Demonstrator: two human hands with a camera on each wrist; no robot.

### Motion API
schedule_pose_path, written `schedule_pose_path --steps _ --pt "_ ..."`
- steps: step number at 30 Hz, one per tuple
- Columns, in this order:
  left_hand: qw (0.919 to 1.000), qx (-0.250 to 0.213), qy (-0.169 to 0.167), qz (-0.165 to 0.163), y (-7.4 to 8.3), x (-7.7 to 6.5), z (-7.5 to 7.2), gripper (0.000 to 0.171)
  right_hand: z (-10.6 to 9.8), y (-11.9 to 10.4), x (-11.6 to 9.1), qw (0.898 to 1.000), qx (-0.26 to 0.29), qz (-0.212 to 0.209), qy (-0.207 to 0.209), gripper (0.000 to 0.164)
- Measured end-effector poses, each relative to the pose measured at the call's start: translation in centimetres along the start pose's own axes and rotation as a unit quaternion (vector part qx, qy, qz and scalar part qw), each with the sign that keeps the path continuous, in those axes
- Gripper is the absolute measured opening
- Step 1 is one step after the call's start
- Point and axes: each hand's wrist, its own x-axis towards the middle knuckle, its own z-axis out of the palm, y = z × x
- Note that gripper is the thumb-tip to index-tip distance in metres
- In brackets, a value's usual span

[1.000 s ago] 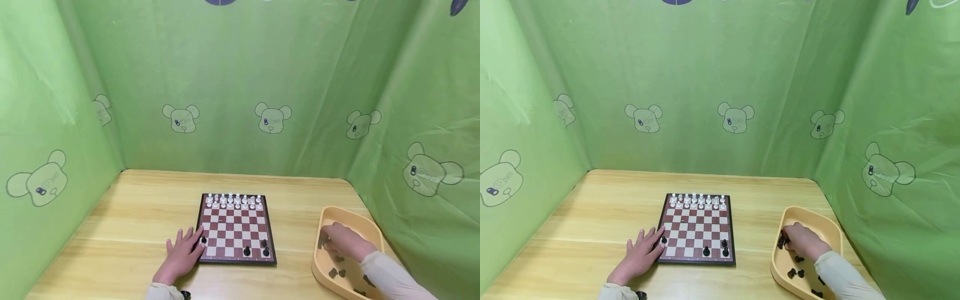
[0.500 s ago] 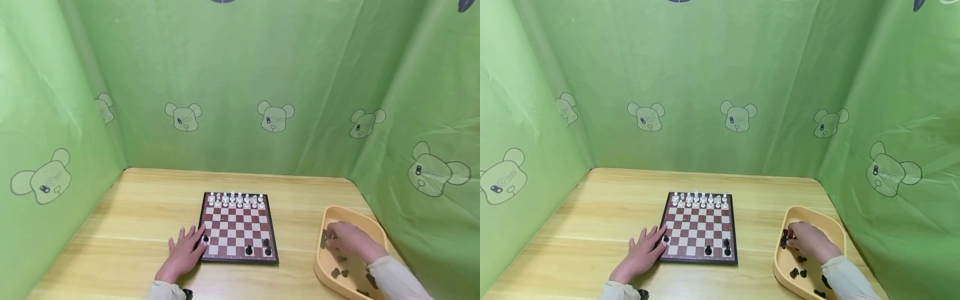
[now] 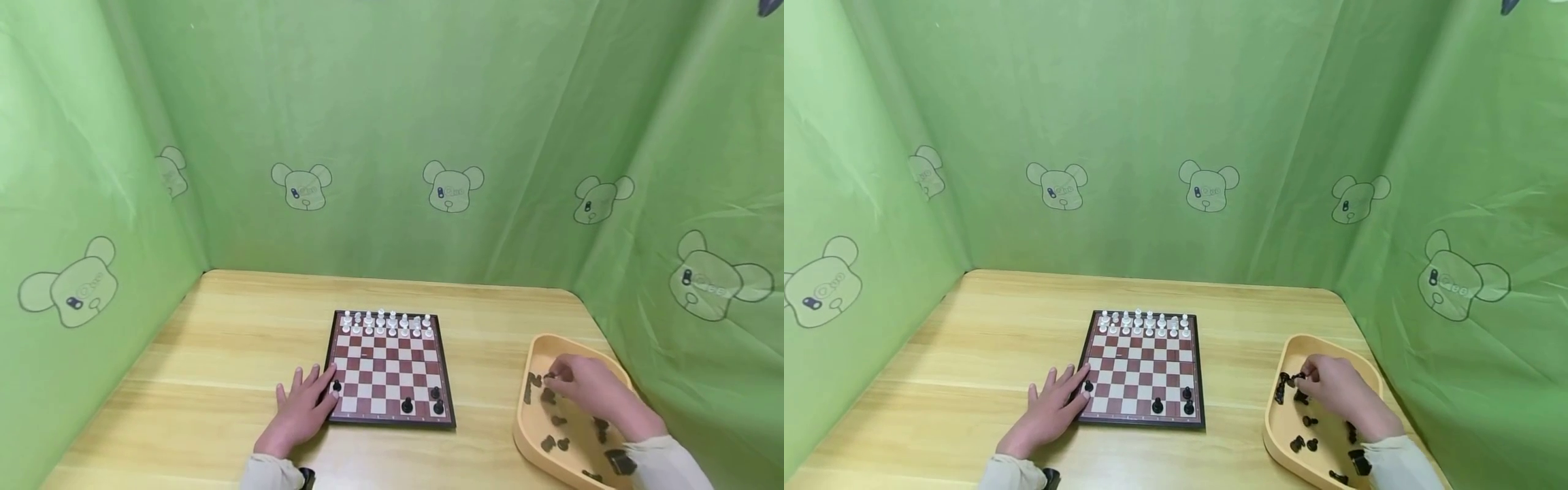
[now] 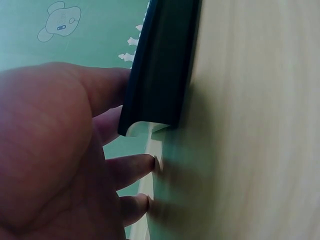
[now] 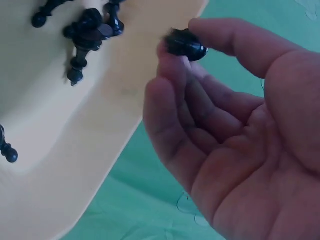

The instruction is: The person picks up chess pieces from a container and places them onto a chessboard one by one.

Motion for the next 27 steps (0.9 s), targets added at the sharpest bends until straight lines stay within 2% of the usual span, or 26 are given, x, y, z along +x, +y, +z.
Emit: schedule_pose_path --steps 3,7,15,22,24,25,27 --pt "0.9999 0.007 -0.007 -0.005 0.1 0.0 -0.1 0.054 -0.2 0.0 -0.4 1.0 -0.011 -0.013 0.018 0.015" --pt "0.9999 0.01 -0.01 -0.007 0.1 0.0 -0.2 0.054 0.0 0.1 -0.8 0.999 -0.017 -0.028 0.043 0.021" --pt "0.9999 0.007 -0.013 -0.007 0.3 0.0 -0.3 0.054 0.3 -0.3 -1.5 0.995 0.0 -0.025 0.094 0.026" --pt "0.9999 0.011 -0.011 -0.007 0.2 0.1 -0.3 0.055 -0.1 -2.3 -1.6 0.987 0.021 -0.024 0.157 0.023" --pt "0.9998 0.014 -0.01 -0.007 0.2 0.1 -0.3 0.054 -0.2 -3.3 -1.6 0.984 0.024 -0.032 0.173 0.01" --pt "0.9998 0.014 -0.01 -0.007 0.1 0.1 -0.3 0.054 -0.2 -3.8 -1.6 0.983 0.027 -0.038 0.179 0.009" --pt "0.9998 0.015 -0.009 -0.007 0.1 0.1 -0.2 0.054 -0.4 -5.1 -1.5 0.982 0.036 -0.044 0.181 0.021"
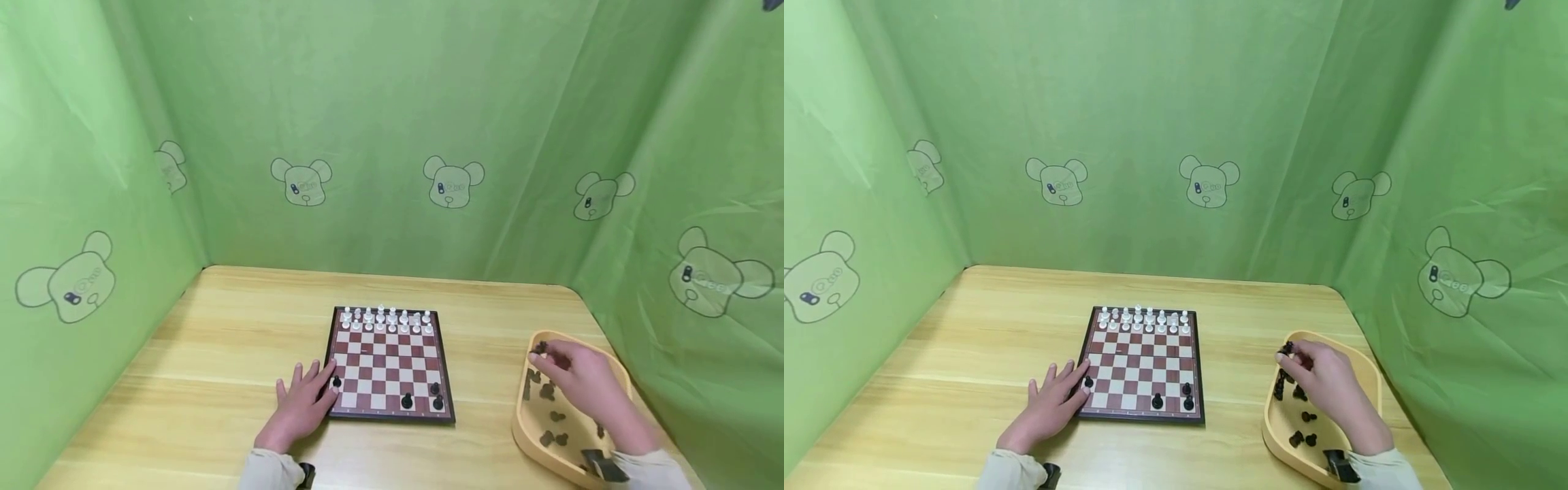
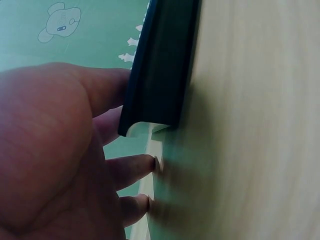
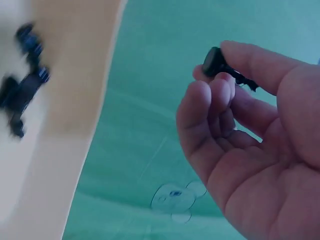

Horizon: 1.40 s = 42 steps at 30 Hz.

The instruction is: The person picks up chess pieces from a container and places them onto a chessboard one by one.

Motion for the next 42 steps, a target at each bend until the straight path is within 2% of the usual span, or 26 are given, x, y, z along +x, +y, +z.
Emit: schedule_pose_path --steps 2,10,17,21,25,31,39,42 --pt "1.0 -0.002 -0.002 0.001 0.1 0.0 0.2 0.055 -0.1 -1.1 0.0 1.0 0.011 0.001 0.005 0.031" --pt "0.9998 -0.007 0.015 0.012 0.0 -0.2 0.3 0.056 0.5 -4.6 0.8 0.996 0.089 0.01 0.027 0.018" --pt "1.0 -0.001 -0.004 0.001 0.1 -0.3 -0.3 0.055 1.2 -6.9 1.6 0.99 0.131 -0.012 0.054 0.018" --pt "1.0 0.003 -0.004 -0.002 0.1 -0.2 -0.3 0.055 0.9 -7.9 2.1 0.983 0.174 -0.01 0.056 0.023" --pt "1.0 0.004 -0.004 -0.001 0.1 -0.2 -0.2 0.055 0.3 -9.0 2.4 0.973 0.216 -0.024 0.075 0.026" --pt "1.0 0.002 -0.005 -0.004 0.2 -0.3 -0.3 0.054 -1.0 -10.5 2.4 0.964 0.234 -0.058 0.114 0.027" --pt "1.0 0.004 -0.006 -0.005 0.2 -0.3 -0.3 0.055 -1.6 -11.3 2.6 0.959 0.235 -0.066 0.141 0.042" --pt "0.9999 0.004 -0.007 -0.006 0.2 -0.2 -0.1 0.055 -1.7 -11.5 2.8 0.955 0.24 -0.075 0.156 0.04"
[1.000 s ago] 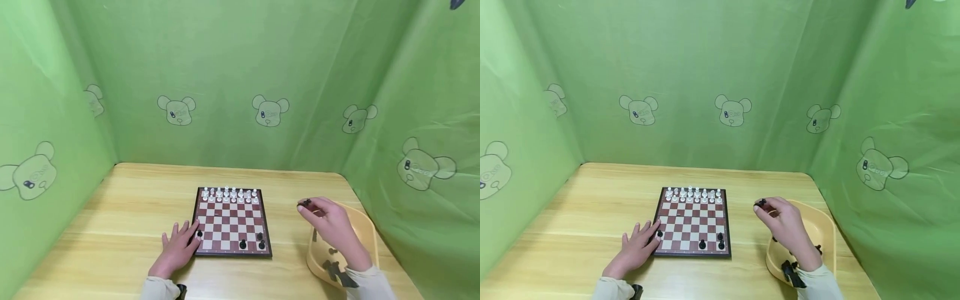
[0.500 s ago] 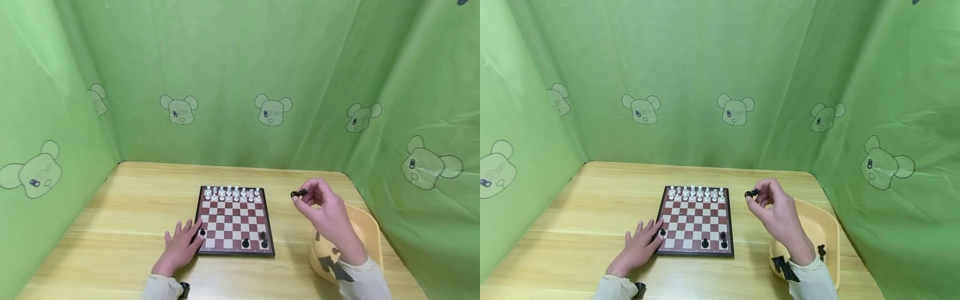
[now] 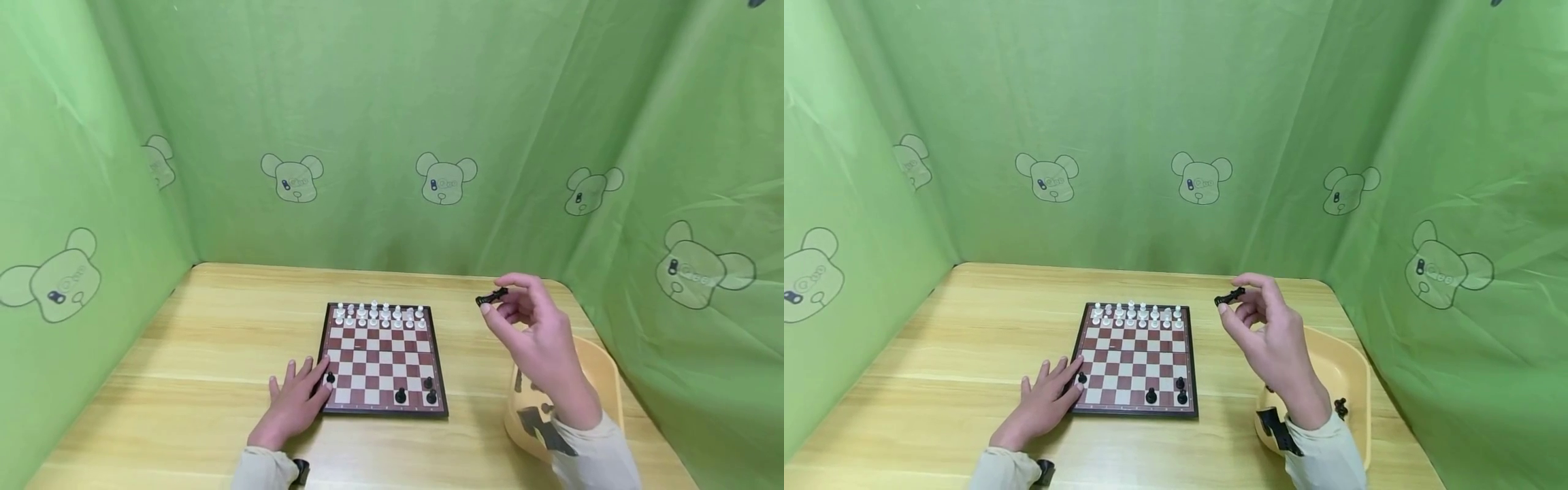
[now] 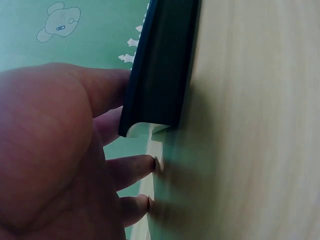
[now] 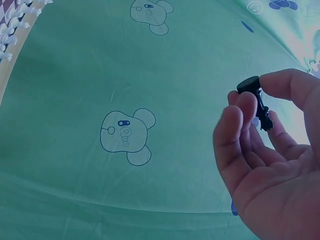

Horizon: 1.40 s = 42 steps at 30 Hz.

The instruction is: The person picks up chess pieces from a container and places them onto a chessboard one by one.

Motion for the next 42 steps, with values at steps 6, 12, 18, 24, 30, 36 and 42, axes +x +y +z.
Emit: schedule_pose_path --steps 6,12,18,24,30,36,42 --pt "1.0 -0.003 -0.002 -0.001 0.1 0.1 0.1 0.056 0.4 -0.5 0.6 0.998 0.01 -0.058 0.025 0.039" --pt "0.9997 -0.015 0.016 0.007 -0.3 0.3 0.5 0.056 1.1 -1.0 1.2 0.996 0.02 -0.086 0.033 0.043" --pt "0.9998 -0.013 0.014 0.007 -0.3 0.2 0.4 0.055 1.9 -1.5 1.5 0.992 0.051 -0.104 0.049 0.047" --pt "1.0 -0.006 0.005 0.004 0.2 -0.1 -0.1 0.054 3.1 -2.0 1.6 0.992 0.062 -0.102 0.051 0.046" --pt "0.9999 -0.006 0.009 0.006 0.2 -0.1 -0.1 0.055 4.4 -2.3 1.4 0.992 0.06 -0.106 0.039 0.045" --pt "0.9999 -0.007 0.007 0.003 0.2 0.0 -0.1 0.055 5.8 -2.0 1.3 0.986 0.046 -0.155 0.035 0.042" --pt "1.0 0.001 -0.001 -0.003 0.3 0.0 -0.2 0.054 7.1 -1.7 0.9 0.987 0.053 -0.153 0.01 0.045"
